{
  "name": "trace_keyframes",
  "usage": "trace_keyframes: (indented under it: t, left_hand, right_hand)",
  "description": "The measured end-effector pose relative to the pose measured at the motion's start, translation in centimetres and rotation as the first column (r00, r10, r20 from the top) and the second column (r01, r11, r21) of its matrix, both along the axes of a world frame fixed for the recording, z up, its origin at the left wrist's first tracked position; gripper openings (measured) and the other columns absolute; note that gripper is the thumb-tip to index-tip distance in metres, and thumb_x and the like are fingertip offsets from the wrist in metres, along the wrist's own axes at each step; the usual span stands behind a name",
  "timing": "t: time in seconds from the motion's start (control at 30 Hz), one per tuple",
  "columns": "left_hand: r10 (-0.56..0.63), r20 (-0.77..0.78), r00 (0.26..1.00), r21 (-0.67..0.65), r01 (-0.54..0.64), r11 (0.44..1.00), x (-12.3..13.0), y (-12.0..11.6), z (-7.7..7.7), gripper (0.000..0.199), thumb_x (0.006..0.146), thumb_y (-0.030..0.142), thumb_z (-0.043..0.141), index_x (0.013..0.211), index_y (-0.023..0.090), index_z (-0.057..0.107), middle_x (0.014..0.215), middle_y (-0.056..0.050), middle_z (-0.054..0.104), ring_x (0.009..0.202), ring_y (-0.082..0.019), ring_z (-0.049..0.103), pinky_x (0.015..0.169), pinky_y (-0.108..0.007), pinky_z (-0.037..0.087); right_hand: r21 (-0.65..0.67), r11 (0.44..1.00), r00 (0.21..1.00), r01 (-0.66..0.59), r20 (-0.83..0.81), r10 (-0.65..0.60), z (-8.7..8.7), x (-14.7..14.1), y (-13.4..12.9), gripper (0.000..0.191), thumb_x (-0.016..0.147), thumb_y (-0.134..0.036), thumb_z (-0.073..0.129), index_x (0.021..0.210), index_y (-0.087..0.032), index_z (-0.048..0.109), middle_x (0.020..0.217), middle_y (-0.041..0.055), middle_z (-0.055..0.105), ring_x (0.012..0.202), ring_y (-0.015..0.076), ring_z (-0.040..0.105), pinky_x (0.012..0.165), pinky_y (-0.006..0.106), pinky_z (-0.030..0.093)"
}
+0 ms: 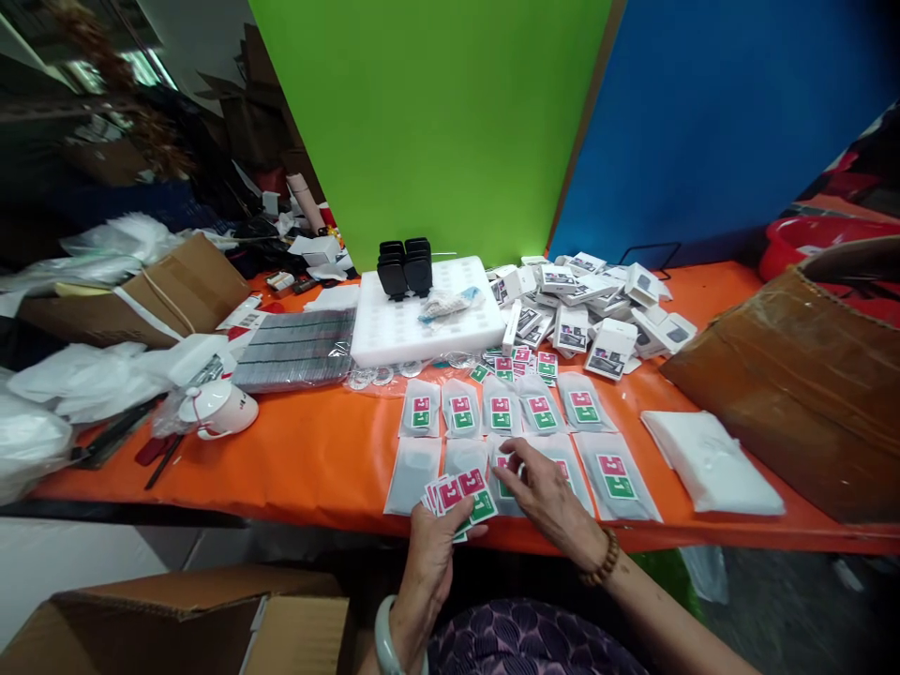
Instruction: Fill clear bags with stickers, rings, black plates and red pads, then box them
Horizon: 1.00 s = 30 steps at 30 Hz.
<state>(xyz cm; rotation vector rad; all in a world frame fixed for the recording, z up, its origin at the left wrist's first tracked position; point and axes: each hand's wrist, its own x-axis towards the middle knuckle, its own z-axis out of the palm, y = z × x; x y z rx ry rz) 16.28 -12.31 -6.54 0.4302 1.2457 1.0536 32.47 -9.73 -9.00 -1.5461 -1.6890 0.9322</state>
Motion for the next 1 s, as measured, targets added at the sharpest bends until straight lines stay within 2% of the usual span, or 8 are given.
trace_keyframes:
  t: [0.17,0.27,0.4,0.5,0.63,0.8,0.9,1.0]
  left_hand:
    - [-0.015,-0.002,1.000,-0.017,0.015,1.000,-0.5,-0.2,-0.3,0.052,0.053,0.031,0.087,0.095,0.009,0.066,0.085,-0.010,0.073,0.073,-0.024,0.069,0.053,-0.026,0.056]
    - [0.024,0.009,1.000,-0.024,-0.024,0.999,-1.3,-0.4,-0.6,0.053,0.056,0.038,0.086,0.095,0.010,0.064,0.084,-0.011,0.073,0.071,-0.025,0.070,0.056,-0.028,0.057]
    - [0.116,0.042,0.992,-0.056,-0.113,0.992,-2.6,-0.6,-0.7,0.055,0.058,0.040,0.085,0.098,0.011,0.062,0.086,-0.012,0.073,0.081,-0.028,0.071,0.063,-0.030,0.058]
    - [0.128,0.048,0.991,-0.035,-0.127,0.991,-3.4,-0.7,-0.6,0.058,0.057,0.041,0.086,0.100,0.011,0.062,0.091,-0.013,0.073,0.085,-0.029,0.070,0.064,-0.030,0.059]
    - [0.106,0.036,0.994,-0.015,-0.105,0.994,-3.8,-0.8,-0.5,0.059,0.055,0.042,0.086,0.099,0.012,0.062,0.098,-0.013,0.072,0.084,-0.029,0.070,0.061,-0.030,0.059]
    - [0.067,0.013,0.998,-0.020,-0.067,0.998,-3.6,-0.9,-0.5,0.057,0.057,0.041,0.085,0.100,0.011,0.062,0.088,-0.013,0.072,0.080,-0.028,0.070,0.053,-0.027,0.057]
    - [0.033,0.016,0.999,-0.007,-0.033,0.999,-3.5,-0.9,-0.5,0.057,0.058,0.040,0.085,0.102,0.011,0.062,0.085,-0.012,0.072,0.078,-0.027,0.070,0.050,-0.025,0.055]
    - [0.024,0.017,1.000,0.012,-0.024,1.000,-3.4,-0.8,-0.5,0.055,0.054,0.039,0.086,0.095,0.011,0.064,0.086,-0.012,0.072,0.077,-0.027,0.069,0.047,-0.023,0.053]
  right_hand:
    - [-0.264,0.935,0.885,-0.236,-0.456,0.094,0.9,-1.6,1.2,0.022,0.079,-0.039,0.062,0.080,-0.018,0.055,0.069,-0.0029,0.052,0.054,0.0089,0.043,0.049,0.021,0.037]
    - [-0.282,0.942,0.857,-0.184,-0.516,0.013,0.3,-2.4,2.0,0.021,0.078,-0.038,0.061,0.080,-0.019,0.051,0.064,-0.0060,0.045,0.048,0.0072,0.038,0.045,0.020,0.033]
    - [-0.251,0.964,0.933,-0.092,-0.359,-0.004,-0.2,-3.3,2.5,0.017,0.081,-0.028,0.052,0.097,-0.021,0.050,0.065,-0.0066,0.044,0.046,0.0094,0.043,0.046,0.022,0.036]
    - [-0.089,0.990,0.990,-0.112,-0.097,0.104,-0.5,-4.2,2.2,0.009,0.085,-0.018,0.045,0.092,-0.021,0.050,0.070,-0.0026,0.051,0.058,0.0130,0.050,0.059,0.026,0.040]
    - [0.088,0.986,0.968,-0.143,0.220,0.121,-1.2,-5.1,1.8,0.013,0.088,-0.011,0.038,0.083,-0.018,0.048,0.081,0.0041,0.056,0.075,0.0178,0.054,0.070,0.029,0.040]
    - [0.026,0.996,0.914,-0.083,0.400,0.066,-0.7,-5.3,1.7,0.009,0.088,-0.013,0.044,0.091,-0.017,0.052,0.096,0.0090,0.055,0.078,0.0197,0.056,0.060,0.027,0.039]
    - [0.066,0.996,0.977,-0.067,0.209,0.052,0.4,-5.1,1.6,0.009,0.088,-0.019,0.049,0.095,-0.018,0.054,0.098,0.0081,0.056,0.085,0.0201,0.057,0.068,0.029,0.042]
    - [-0.091,0.977,0.973,-0.192,-0.149,0.177,1.4,-5.4,1.5,0.013,0.084,-0.032,0.058,0.086,-0.019,0.057,0.081,0.0029,0.060,0.072,0.0165,0.057,0.065,0.027,0.044]
